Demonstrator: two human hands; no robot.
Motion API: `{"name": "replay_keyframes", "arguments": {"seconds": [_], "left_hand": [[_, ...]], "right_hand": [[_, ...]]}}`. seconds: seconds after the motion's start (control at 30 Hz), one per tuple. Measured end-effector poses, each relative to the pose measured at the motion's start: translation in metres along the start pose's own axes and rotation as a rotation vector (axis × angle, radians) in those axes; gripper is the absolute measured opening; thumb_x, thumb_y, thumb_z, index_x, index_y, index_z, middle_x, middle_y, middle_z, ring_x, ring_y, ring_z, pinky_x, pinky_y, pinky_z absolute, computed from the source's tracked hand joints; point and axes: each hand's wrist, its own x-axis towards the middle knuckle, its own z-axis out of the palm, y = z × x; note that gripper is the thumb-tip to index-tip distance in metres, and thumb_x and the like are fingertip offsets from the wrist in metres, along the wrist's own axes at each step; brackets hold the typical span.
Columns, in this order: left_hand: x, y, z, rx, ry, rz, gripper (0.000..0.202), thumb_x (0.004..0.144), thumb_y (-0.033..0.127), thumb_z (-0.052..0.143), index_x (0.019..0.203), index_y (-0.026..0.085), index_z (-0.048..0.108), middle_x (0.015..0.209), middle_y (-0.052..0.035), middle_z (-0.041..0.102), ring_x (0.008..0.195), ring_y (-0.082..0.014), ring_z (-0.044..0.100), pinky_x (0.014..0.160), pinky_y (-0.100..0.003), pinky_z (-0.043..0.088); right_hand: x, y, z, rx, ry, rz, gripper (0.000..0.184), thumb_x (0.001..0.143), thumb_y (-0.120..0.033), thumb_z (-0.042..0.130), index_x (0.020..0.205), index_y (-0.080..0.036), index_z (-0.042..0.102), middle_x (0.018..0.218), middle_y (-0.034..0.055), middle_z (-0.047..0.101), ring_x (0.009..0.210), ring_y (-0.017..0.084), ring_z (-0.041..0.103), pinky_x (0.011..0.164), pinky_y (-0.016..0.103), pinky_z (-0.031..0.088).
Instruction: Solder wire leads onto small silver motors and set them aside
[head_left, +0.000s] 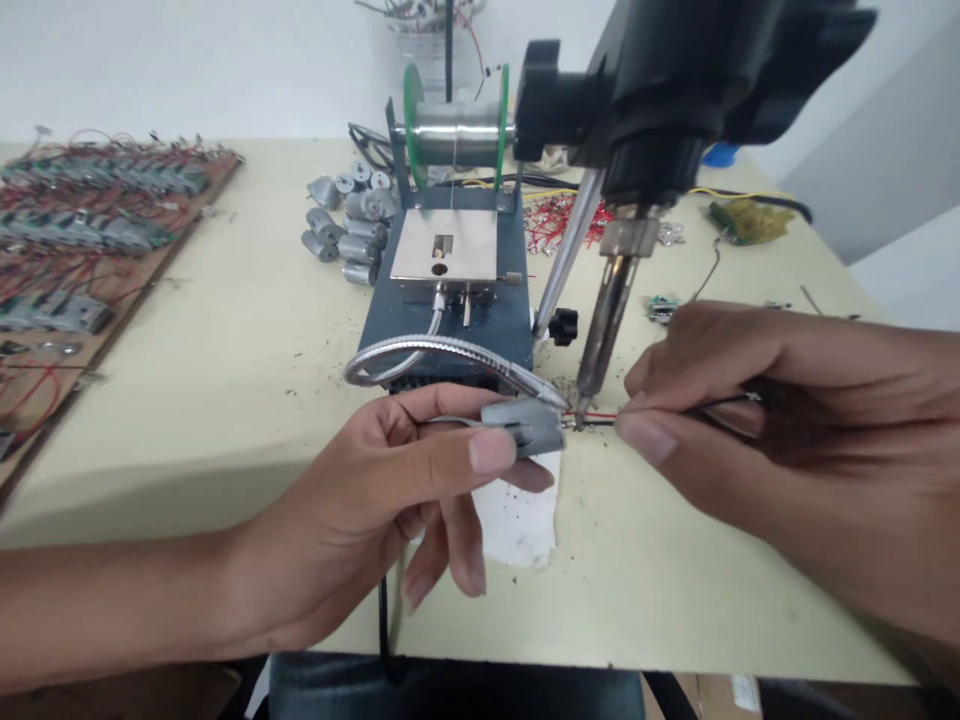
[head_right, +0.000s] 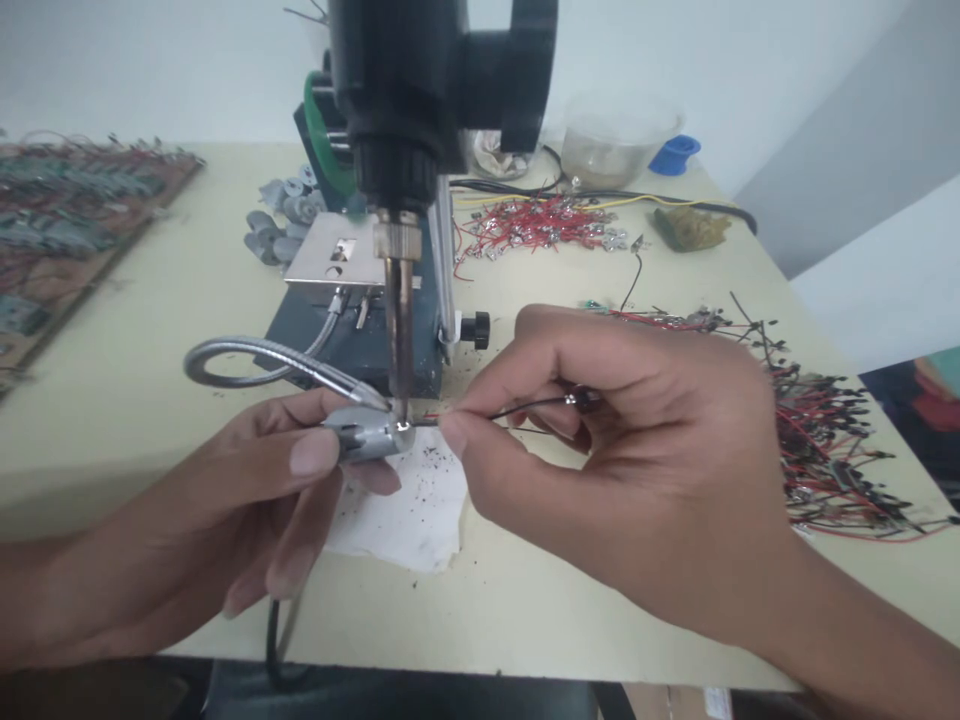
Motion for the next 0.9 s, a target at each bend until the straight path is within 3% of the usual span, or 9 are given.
{"name": "replay_keyframes", "arguments": {"seconds": [0.2,0.33,0.53,0.67,0.83,0.9], "left_hand": [[0.0014,-0.0005,0.0003,0.002,0.002,-0.003,0.02,0.086,0.036,0.085,0.099,0.022,0.081,0.096,-0.0035,0.083,0.044,-0.0029,0.064,0.039,-0.006,0.045],[0.0007,0.0004,0.0006,-0.001,0.003,0.004,0.014,0.087,0.034,0.083,0.096,0.023,0.081,0.092,-0.0009,0.083,0.045,-0.003,0.066,0.042,-0.005,0.047],[-0.0026,0.005,0.0055,-0.018,0.002,-0.014,0.021,0.087,0.039,0.083,0.094,0.019,0.079,0.094,-0.0048,0.083,0.038,-0.0027,0.059,0.035,-0.006,0.043],[-0.0017,0.0057,0.0072,-0.042,0.014,-0.028,0.019,0.085,0.037,0.085,0.093,0.02,0.08,0.071,-0.0005,0.079,0.035,-0.0048,0.057,0.032,-0.007,0.042],[-0.0013,0.0041,0.005,-0.009,0.017,-0.023,0.021,0.084,0.038,0.086,0.095,0.021,0.08,0.095,-0.0035,0.083,0.039,-0.0028,0.061,0.035,-0.005,0.043],[-0.0018,0.0039,0.0046,-0.004,0.014,-0.025,0.021,0.084,0.037,0.086,0.096,0.022,0.08,0.095,-0.0036,0.083,0.039,-0.0029,0.061,0.036,-0.005,0.043]], "right_hand": [[0.0009,0.0017,-0.0001,-0.013,-0.023,-0.056,0.016,0.077,-0.004,0.08,0.073,-0.018,0.073,0.061,-0.0023,0.06,0.055,0.01,0.043,0.048,0.034,0.034],[0.0003,0.0015,0.0006,-0.051,-0.002,-0.049,0.015,0.079,-0.011,0.082,0.073,-0.021,0.072,0.059,-0.004,0.057,0.053,0.01,0.042,0.047,0.033,0.034],[0.0013,-0.0018,0.0002,-0.043,-0.006,-0.007,0.015,0.08,-0.013,0.081,0.071,-0.022,0.072,0.059,-0.0044,0.055,0.053,0.009,0.042,0.045,0.031,0.031],[0.0013,-0.0044,0.0004,-0.057,0.013,0.012,0.016,0.081,-0.018,0.081,0.069,-0.023,0.072,0.058,-0.0045,0.054,0.052,0.01,0.042,0.045,0.031,0.033],[0.0,-0.0044,0.0003,-0.044,0.003,0.008,0.016,0.08,-0.013,0.081,0.072,-0.024,0.073,0.059,-0.0042,0.056,0.052,0.01,0.043,0.045,0.032,0.034],[-0.0001,-0.0038,0.0002,-0.061,0.018,0.004,0.016,0.08,-0.015,0.082,0.071,-0.024,0.073,0.059,-0.0041,0.055,0.052,0.011,0.042,0.045,0.032,0.034]]}}
